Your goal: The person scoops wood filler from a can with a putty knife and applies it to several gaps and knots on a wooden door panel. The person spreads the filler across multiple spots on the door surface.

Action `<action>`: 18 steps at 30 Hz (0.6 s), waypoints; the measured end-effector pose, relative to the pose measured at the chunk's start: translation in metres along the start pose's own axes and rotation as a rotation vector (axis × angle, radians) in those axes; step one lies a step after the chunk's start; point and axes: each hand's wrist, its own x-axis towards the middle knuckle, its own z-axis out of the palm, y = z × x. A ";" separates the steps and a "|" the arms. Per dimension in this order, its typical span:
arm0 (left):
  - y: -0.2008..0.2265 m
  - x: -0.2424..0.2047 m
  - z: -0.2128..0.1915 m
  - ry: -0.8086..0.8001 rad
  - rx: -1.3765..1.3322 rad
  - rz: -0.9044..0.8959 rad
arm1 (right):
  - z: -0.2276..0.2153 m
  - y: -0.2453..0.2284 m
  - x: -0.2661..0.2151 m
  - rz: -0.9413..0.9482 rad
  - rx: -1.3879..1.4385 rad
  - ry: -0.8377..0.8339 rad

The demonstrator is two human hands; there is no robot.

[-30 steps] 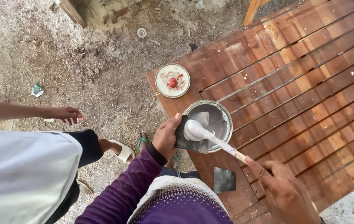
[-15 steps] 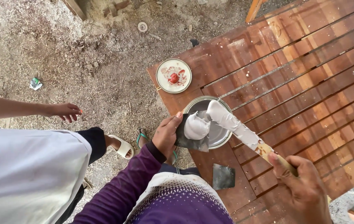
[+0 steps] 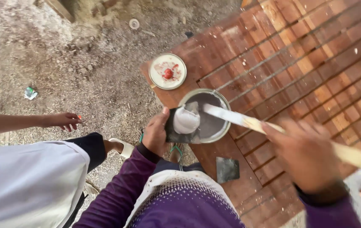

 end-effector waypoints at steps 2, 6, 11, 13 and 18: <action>0.000 -0.012 0.008 0.001 -0.004 -0.019 | 0.036 -0.022 0.028 -0.059 -0.082 0.006; 0.006 -0.012 0.010 -0.024 -0.019 0.018 | 0.095 -0.056 0.081 -0.171 -0.199 -0.045; 0.009 -0.022 0.000 0.011 -0.002 0.039 | 0.066 -0.069 0.017 -0.201 0.193 0.525; 0.008 -0.030 -0.006 0.033 -0.009 0.039 | 0.119 -0.070 -0.035 -0.168 0.430 0.589; 0.006 -0.027 -0.005 0.049 -0.014 0.056 | 0.276 -0.084 -0.105 0.613 0.709 -0.103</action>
